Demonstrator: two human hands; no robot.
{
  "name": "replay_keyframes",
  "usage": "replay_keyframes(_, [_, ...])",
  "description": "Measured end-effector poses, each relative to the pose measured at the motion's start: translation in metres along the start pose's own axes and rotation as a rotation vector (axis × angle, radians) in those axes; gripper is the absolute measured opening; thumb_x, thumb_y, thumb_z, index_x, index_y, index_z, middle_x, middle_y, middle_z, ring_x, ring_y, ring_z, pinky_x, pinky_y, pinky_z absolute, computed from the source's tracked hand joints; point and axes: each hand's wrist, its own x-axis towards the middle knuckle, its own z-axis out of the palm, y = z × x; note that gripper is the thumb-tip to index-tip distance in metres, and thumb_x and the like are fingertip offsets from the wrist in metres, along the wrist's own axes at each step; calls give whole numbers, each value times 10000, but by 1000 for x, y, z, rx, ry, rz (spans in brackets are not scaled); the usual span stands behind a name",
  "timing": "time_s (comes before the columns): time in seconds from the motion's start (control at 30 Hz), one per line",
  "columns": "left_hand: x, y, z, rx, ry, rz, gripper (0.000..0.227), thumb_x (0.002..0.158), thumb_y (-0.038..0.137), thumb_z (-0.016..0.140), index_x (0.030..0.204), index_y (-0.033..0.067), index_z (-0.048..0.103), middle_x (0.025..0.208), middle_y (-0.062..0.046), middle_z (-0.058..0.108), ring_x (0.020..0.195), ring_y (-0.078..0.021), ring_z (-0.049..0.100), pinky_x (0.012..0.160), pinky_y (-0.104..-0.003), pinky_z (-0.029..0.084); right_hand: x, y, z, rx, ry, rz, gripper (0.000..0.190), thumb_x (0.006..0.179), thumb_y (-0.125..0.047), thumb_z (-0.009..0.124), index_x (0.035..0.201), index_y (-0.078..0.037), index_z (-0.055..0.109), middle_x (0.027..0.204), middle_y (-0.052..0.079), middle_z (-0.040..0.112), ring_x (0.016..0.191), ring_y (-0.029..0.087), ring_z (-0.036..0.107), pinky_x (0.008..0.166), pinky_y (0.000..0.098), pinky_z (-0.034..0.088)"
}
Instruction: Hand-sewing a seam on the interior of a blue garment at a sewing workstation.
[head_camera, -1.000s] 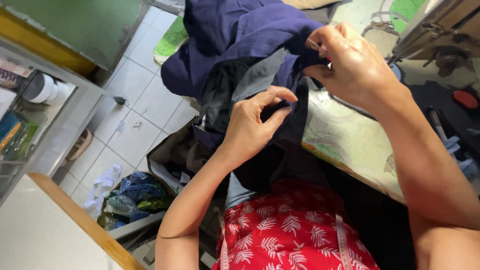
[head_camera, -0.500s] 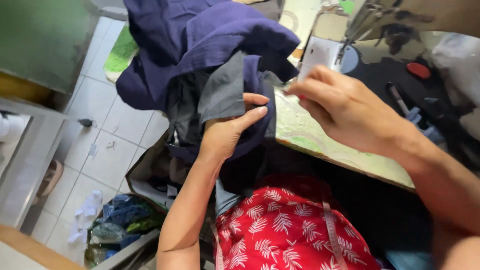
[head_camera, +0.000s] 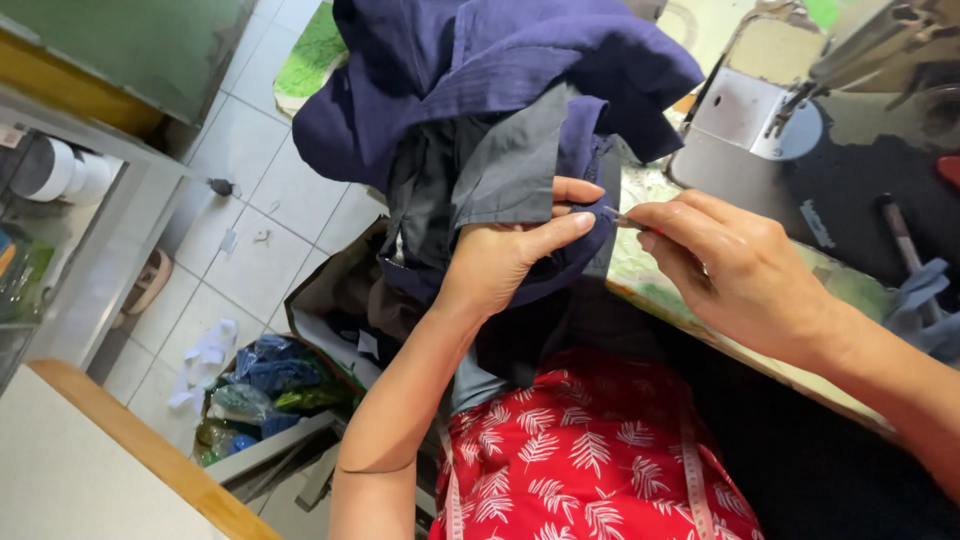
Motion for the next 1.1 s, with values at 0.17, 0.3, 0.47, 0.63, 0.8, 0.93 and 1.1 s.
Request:
replay_keyframes(0.17, [-5,6,1,27,13,-8,209,902,157,743,1103,102,760,1121,0,759,951,-78,690,949,-232,554,-5,-1,2,13,-30,-37,226,1036,-11,546,1253,-3,609,959,85,679,836,242,671,798,357,521])
replay_keyframes(0.3, [-8,9,2,13,7,-7,210,912,152,736,1108,75,741,1132,-30,760,941,-66,698,965,-234,557,-8,1,8,20,-54,-3,307,978,55,536,1257,-51,609,956,35,705,802,204,683,787,334,516])
replay_keyframes(0.47, [-9,9,2,22,-2,-4,212,924,147,725,1123,74,737,1135,-17,752,935,-47,683,975,-221,548,-7,-4,5,36,-27,-21,328,924,123,551,1204,-31,622,957,57,668,773,200,634,770,321,504])
replay_keyframes(0.63, [-9,10,2,44,-10,19,200,939,135,710,1129,77,734,1147,-20,748,951,-62,693,971,-233,570,-8,-4,7,51,-42,-49,302,934,109,547,1207,-5,609,962,78,675,825,199,662,831,319,518])
replay_keyframes(0.8, [-10,9,3,28,-7,22,200,938,126,715,1130,72,732,1140,-20,747,939,-54,687,970,-224,565,-8,-4,8,52,-27,-64,314,941,122,543,1230,16,606,948,60,667,853,196,657,840,320,519])
replay_keyframes(0.93, [-9,9,3,35,-9,14,203,934,137,719,1127,77,732,1128,-14,748,936,-46,685,973,-217,559,-9,-3,8,40,-37,-54,316,938,118,545,1228,5,603,950,51,666,868,201,657,844,322,516])
replay_keyframes(1.1, [-9,9,3,31,-7,19,196,936,139,720,1121,76,731,1125,-18,748,932,-49,689,965,-221,562,-9,-4,8,45,-37,-28,323,932,108,557,1232,0,612,973,63,674,847,197,663,839,319,519])
